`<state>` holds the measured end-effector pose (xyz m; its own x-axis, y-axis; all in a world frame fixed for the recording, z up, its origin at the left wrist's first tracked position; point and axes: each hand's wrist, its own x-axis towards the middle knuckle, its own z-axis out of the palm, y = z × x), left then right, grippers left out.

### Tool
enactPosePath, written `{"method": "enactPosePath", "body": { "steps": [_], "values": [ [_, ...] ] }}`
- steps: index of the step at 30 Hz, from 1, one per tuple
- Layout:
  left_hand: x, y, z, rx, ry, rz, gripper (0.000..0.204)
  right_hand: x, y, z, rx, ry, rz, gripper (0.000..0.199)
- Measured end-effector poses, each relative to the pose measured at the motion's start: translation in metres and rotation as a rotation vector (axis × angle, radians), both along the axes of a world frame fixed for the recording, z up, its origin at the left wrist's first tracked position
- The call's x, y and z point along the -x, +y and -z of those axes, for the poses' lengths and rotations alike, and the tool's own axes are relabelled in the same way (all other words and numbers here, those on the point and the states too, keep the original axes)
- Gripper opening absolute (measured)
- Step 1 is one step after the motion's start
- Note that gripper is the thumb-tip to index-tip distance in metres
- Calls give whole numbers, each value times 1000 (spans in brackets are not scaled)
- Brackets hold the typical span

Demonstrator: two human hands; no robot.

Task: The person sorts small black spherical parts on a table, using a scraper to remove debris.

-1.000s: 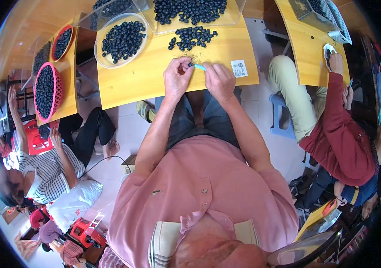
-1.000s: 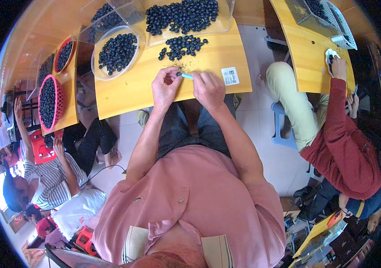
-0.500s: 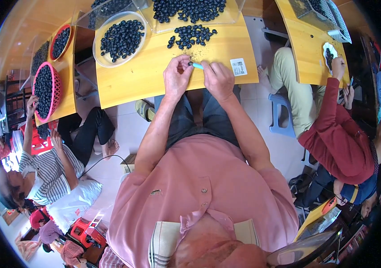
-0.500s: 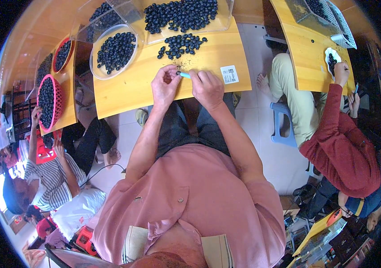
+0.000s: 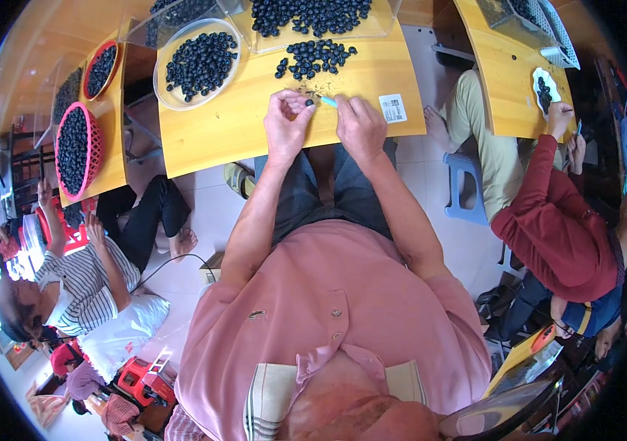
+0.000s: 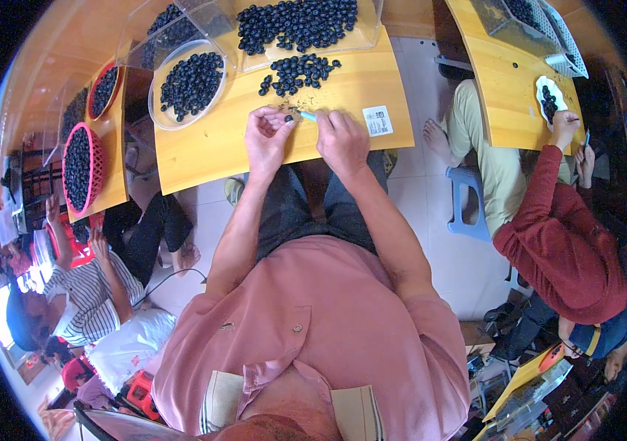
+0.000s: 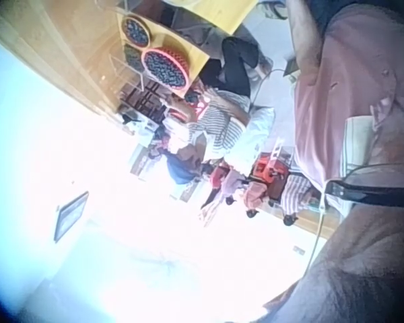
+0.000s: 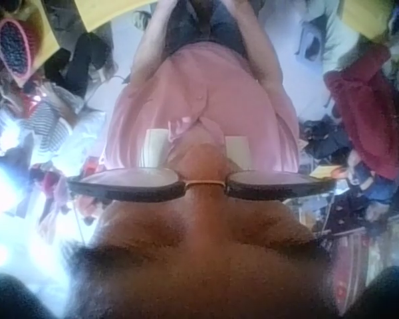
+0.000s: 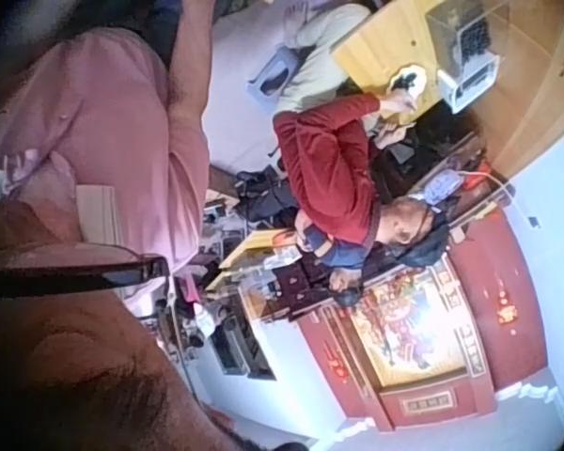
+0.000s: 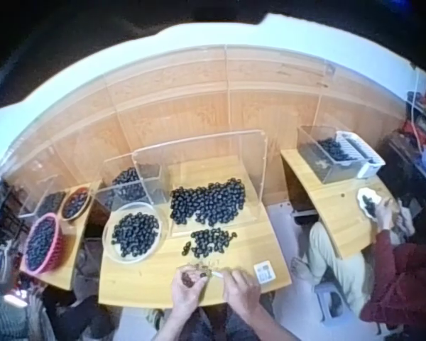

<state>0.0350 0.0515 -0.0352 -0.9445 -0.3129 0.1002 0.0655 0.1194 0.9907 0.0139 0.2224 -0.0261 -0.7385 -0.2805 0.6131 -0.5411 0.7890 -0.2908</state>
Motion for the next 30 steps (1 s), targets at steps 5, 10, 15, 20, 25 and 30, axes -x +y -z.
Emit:
{"method": "enactPosePath", "body": {
  "steps": [5, 10, 15, 20, 25, 30],
  "values": [
    [0, -3, 3, -137, 52, 2, 41, -1, 0, 0, -13, -20, 30, 21],
    [0, -3, -7, 121, 42, 16, 20, 1, 1, 2, 0, -3, 19, 19],
    [-1, -3, -2, 114, 114, 28, 15, 0, 1, 2, 16, 29, 3, 17],
    [-1, 0, -8, 102, 41, 13, 10, -1, 4, 0, 22, 11, -16, 14],
    [2, -19, -9, 153, 198, -110, 7, -2, 4, 1, 35, 26, -25, 15],
    [34, -96, -49, 362, 242, -435, 10, -1, 5, 3, 35, 34, -20, 15]
  ]
}}
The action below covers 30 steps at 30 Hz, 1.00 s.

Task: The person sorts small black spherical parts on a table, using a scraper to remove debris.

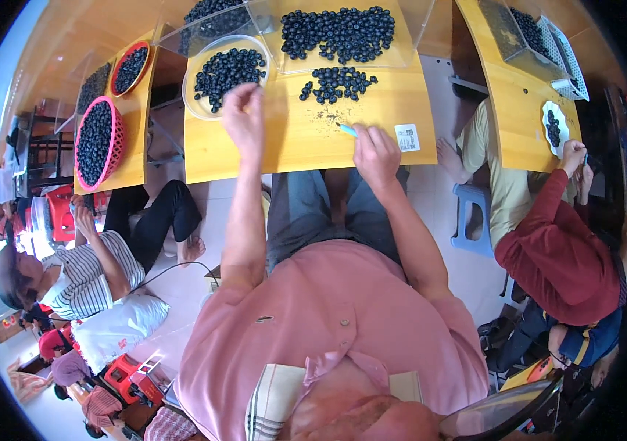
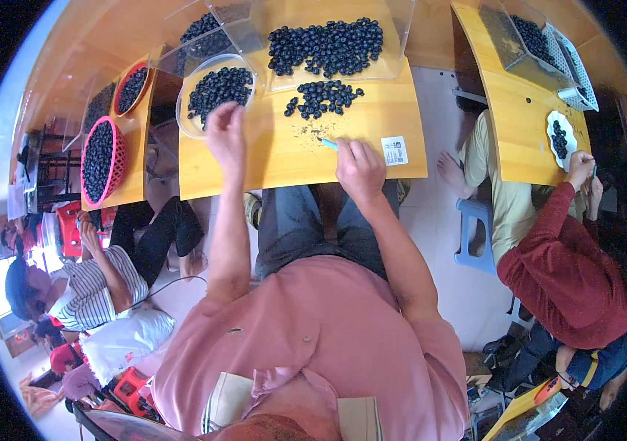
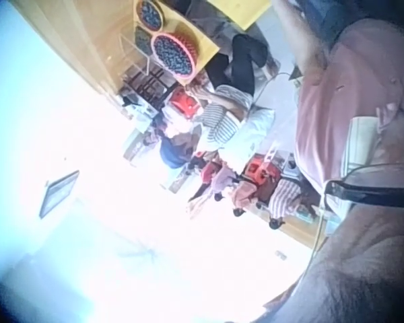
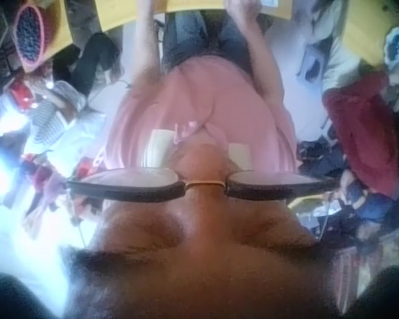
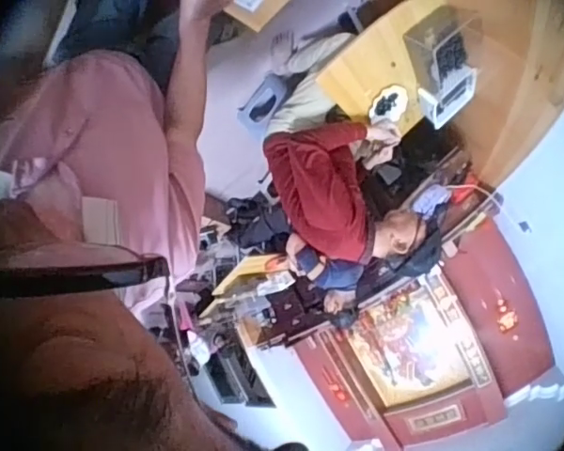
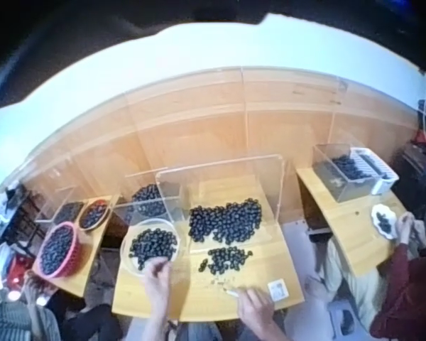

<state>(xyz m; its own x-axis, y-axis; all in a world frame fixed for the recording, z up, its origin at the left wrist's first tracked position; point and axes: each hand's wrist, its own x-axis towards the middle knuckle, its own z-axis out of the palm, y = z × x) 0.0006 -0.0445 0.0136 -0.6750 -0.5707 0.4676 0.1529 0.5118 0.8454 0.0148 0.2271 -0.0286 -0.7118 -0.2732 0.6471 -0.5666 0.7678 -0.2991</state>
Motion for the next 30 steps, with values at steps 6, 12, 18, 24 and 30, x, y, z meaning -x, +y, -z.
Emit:
{"method": "enactPosePath", "body": {
  "steps": [6, 12, 18, 24, 30],
  "values": [
    [35, -50, -14, 591, 25, -130, 14, 3, -2, -4, 20, 0, -3, 15],
    [15, 19, 20, 424, -267, 265, 29, 0, -3, -2, 25, 9, -5, 16],
    [16, 37, 33, 413, -402, 211, 31, 0, -2, -2, 30, 4, 1, 16],
    [-2, 46, 27, -14, -489, 183, 19, 1, -2, 1, 47, 16, 6, 16],
    [-14, 63, 34, -585, -348, 338, 17, 0, 1, -2, 19, -1, 1, 16]
  ]
}}
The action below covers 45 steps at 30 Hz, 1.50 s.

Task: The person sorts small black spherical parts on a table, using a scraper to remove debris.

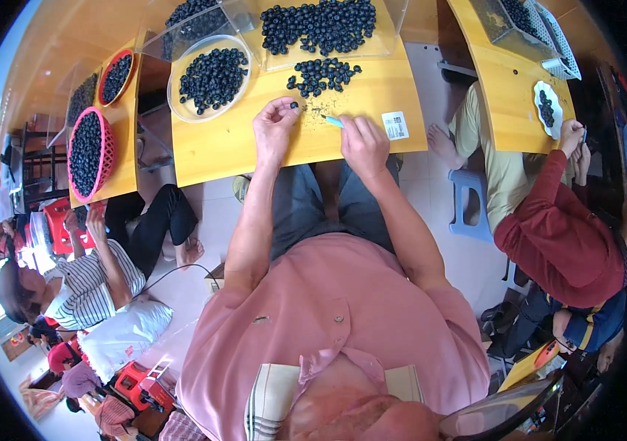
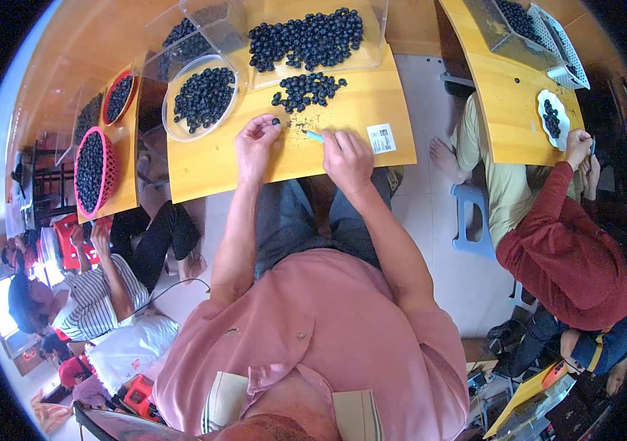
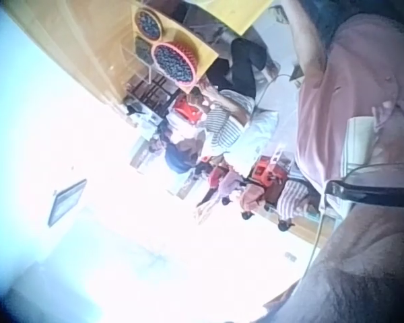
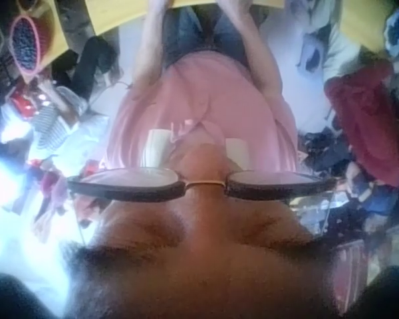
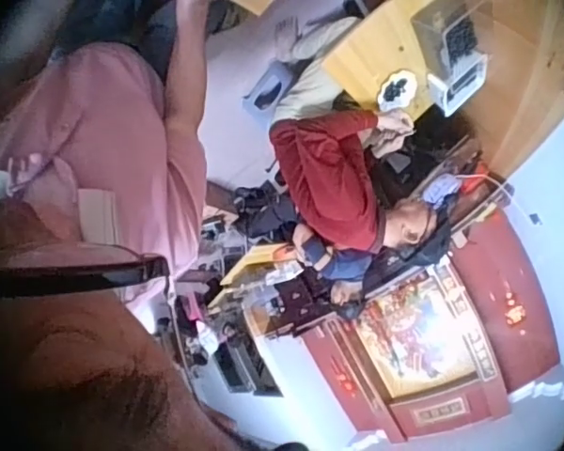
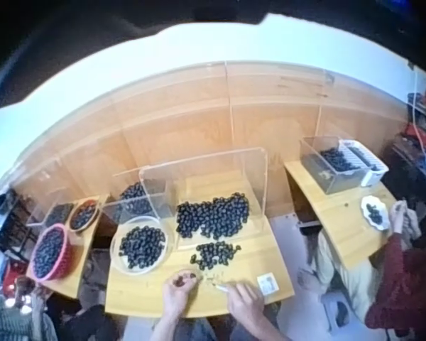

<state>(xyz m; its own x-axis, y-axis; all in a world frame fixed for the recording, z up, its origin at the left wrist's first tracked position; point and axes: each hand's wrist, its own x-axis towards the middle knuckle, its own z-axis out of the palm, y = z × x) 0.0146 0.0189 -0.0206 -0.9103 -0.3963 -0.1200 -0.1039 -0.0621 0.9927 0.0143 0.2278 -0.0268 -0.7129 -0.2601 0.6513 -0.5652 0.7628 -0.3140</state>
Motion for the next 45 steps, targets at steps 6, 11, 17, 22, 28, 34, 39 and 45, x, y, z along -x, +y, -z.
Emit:
{"method": "enactPosePath", "body": {
  "steps": [6, 11, 17, 22, 28, 34, 39, 45],
  "values": [
    [-9, 16, 16, 23, 18, 101, 25, 0, -3, 0, 21, 8, 3, 15],
    [-12, 27, 19, 84, 130, 69, 22, 1, -2, 1, 27, 24, -6, 17],
    [-12, 33, 13, 135, 165, 112, 30, 1, -3, -2, 27, 35, -13, 16],
    [-14, 35, 14, 256, 184, 133, 36, 1, -3, 0, -3, 30, -20, 16],
    [-18, 38, 6, 304, 177, 131, 38, 1, -3, 3, -29, 22, -22, 19],
    [-18, 34, 13, 127, 168, 151, 41, 2, -6, 1, -31, -1, 7, 19],
    [-18, 32, 18, 28, 261, 112, 39, 1, -7, -1, -48, -35, 33, 19],
    [-19, 34, 10, 82, 212, 129, 42, 1, -4, 0, -23, -2, 17, 18]
  ]
}}
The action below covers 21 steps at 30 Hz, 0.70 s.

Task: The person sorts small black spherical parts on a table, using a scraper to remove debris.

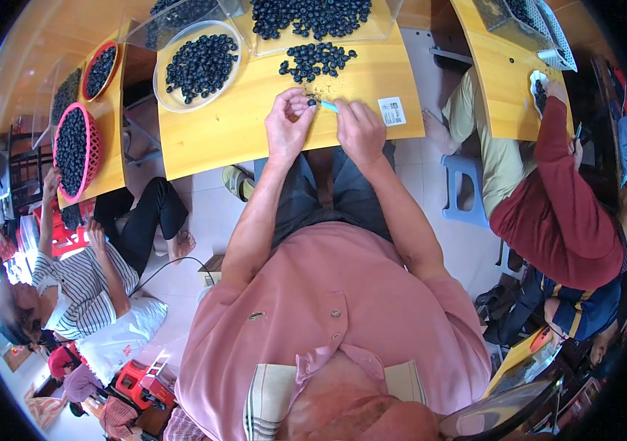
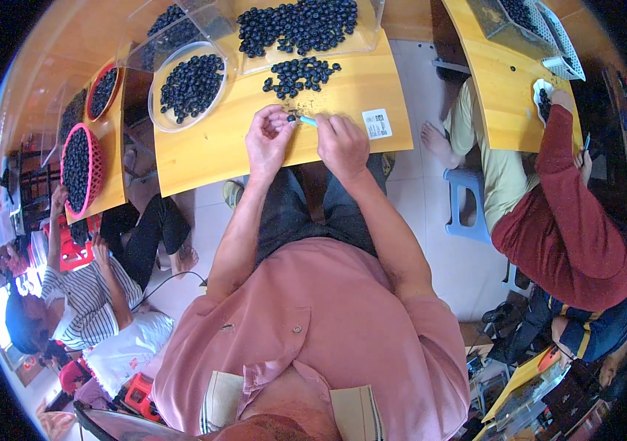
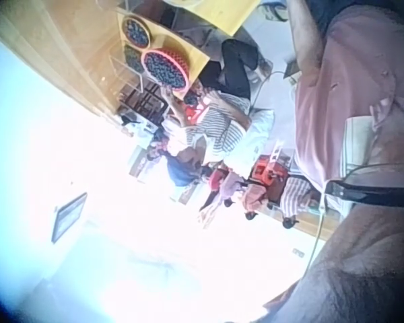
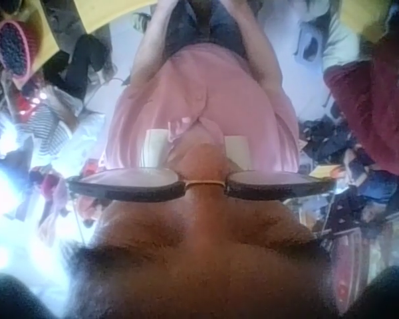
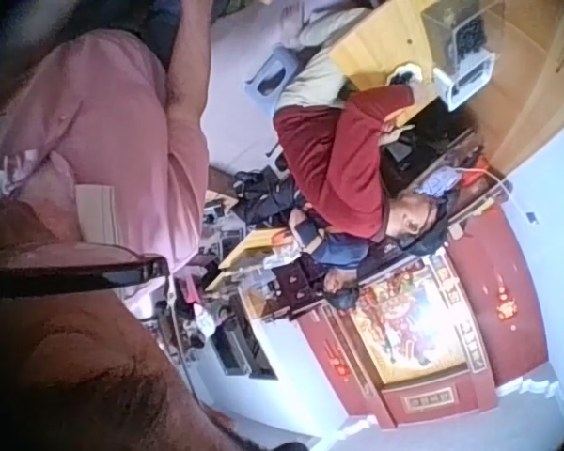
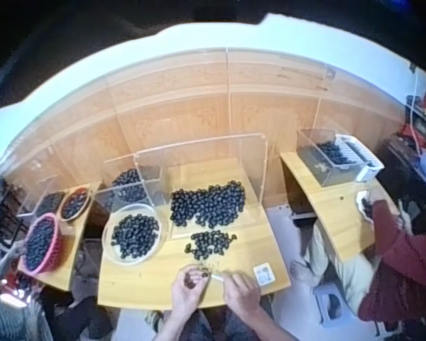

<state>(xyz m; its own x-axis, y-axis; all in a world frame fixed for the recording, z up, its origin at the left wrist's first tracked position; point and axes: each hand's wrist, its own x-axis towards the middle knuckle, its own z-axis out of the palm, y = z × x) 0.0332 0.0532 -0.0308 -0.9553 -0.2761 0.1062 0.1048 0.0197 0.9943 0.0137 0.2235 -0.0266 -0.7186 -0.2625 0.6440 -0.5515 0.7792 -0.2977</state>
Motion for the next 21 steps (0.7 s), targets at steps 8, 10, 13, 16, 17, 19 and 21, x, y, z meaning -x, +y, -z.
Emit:
{"method": "enactPosePath", "body": {
  "steps": [8, 10, 13, 16, 17, 19, 21],
  "values": [
    [1, 1, 2, 84, -34, 16, 38, 0, 2, 2, -3, 29, -48, 19],
    [1, 1, 1, 130, -51, 15, 36, 1, 2, 2, -4, 24, -47, 19],
    [1, 1, -1, 164, -55, 11, 34, 1, 1, 2, -3, 17, -39, 19],
    [0, -2, -2, 175, -43, 13, 34, 2, -1, -1, 7, -10, -25, 18],
    [-1, -2, -2, 179, -41, 9, 34, 1, -3, -3, 14, -34, -17, 17],
    [-2, -6, 0, 34, 40, -37, 35, 0, -4, -3, 21, -21, -18, 17],
    [-5, -12, -5, 125, 81, -105, 23, -1, -3, -2, 32, -4, -22, 17]
  ]
}}
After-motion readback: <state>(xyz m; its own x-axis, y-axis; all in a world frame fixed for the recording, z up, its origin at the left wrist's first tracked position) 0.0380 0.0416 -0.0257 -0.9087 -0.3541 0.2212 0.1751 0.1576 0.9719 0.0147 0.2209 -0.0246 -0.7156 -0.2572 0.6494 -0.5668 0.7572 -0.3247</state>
